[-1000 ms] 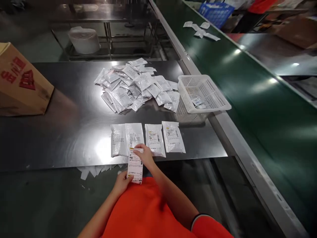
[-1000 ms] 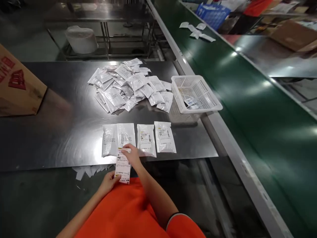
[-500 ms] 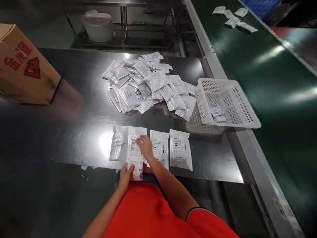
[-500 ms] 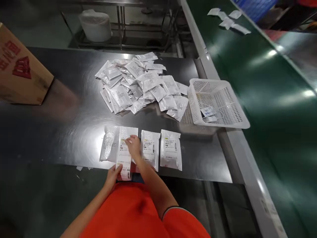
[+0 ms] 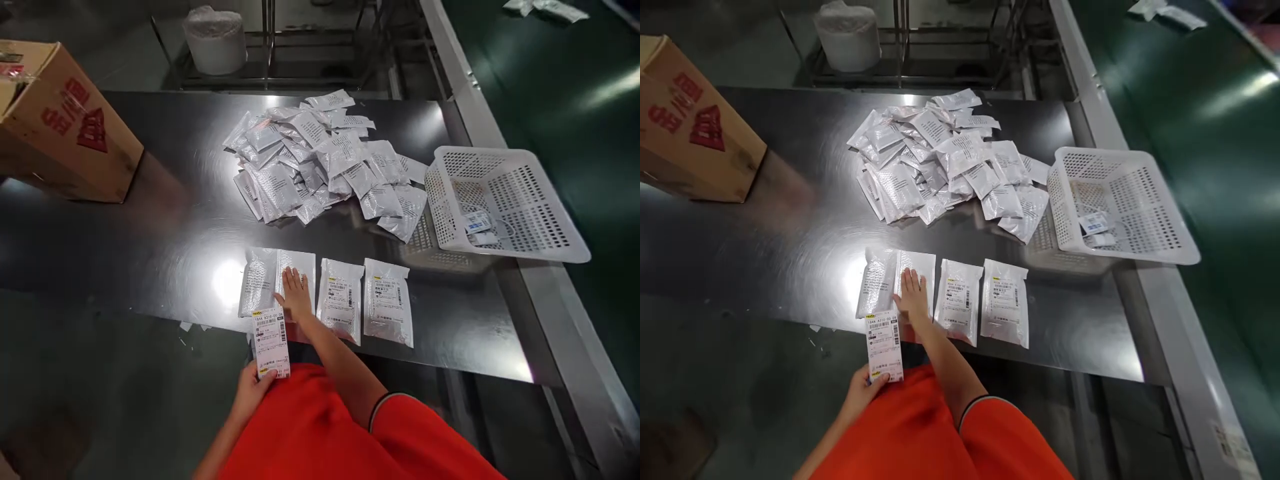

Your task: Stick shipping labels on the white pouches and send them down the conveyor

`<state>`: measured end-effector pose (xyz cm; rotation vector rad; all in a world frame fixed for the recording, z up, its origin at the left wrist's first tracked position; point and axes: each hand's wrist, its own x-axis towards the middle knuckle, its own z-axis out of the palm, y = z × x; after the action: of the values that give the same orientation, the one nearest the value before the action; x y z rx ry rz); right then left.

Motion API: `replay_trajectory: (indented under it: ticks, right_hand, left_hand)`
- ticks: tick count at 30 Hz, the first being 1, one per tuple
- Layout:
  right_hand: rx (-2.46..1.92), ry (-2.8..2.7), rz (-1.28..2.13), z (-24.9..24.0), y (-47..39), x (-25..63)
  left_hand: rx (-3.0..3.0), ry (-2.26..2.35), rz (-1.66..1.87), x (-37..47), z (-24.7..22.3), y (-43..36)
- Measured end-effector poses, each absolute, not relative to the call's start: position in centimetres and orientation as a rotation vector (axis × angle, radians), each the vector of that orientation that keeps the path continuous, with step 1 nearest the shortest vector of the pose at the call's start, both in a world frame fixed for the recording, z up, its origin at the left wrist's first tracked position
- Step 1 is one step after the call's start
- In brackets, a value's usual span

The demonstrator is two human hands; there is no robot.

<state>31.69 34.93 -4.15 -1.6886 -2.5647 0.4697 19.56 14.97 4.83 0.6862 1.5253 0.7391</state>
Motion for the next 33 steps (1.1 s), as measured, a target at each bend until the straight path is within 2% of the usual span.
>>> replay_trajectory:
  ticks: [4, 8, 10, 13, 15, 18, 22, 25, 29, 33]
  right_hand:
    - [-1.669, -2.601, 0.483, -3.0, 35.7, 32.2]
    - [-2.004, -2.269, 0.537, 0.1, 34.6, 31.2]
    - [-1.949, -2.068, 0.751, 1.9, 32.7, 29.8]
    - [-1.528, -1.750, 1.243, 4.2, 29.4, 27.4]
    - [-1.363, -1.553, 1.361, 5.3, 27.8, 26.1]
    - [-1.347, -1.438, 1.379, 6.5, 26.5, 25.4]
    - [-1.365, -1.451, 1.401, 7.2, 25.8, 25.6]
    - [-1.427, -1.521, 1.286, 6.7, 26.1, 26.0]
    - [-1.533, -1.581, 1.054, 4.5, 30.0, 25.7]
    - [-1.713, -1.569, 0.846, 1.1, 36.9, 24.1]
  left_hand:
    - [0.700, 1.550, 0.805, 17.3, 4.6, 15.3]
    - [0.720, 1.499, 0.830, 14.5, 4.4, 14.7]
    - [0.762, 1.442, 0.818, 13.3, 4.5, 14.4]
    - [0.808, 1.353, 0.769, 12.0, 4.3, 13.9]
    - [0.839, 1.287, 0.709, 11.3, 4.1, 13.7]
    - [0.878, 1.249, 0.663, 10.5, 4.1, 14.2]
    - [0.759, 1.332, 0.968, 10.3, 4.8, 17.6]
    - [0.654, 1.260, 0.989, 11.1, 5.2, 21.4]
    - [0.483, 1.291, 0.968, 12.6, 4.1, 23.9]
    - [0.334, 1.412, 0.913, 13.0, 2.0, 21.6]
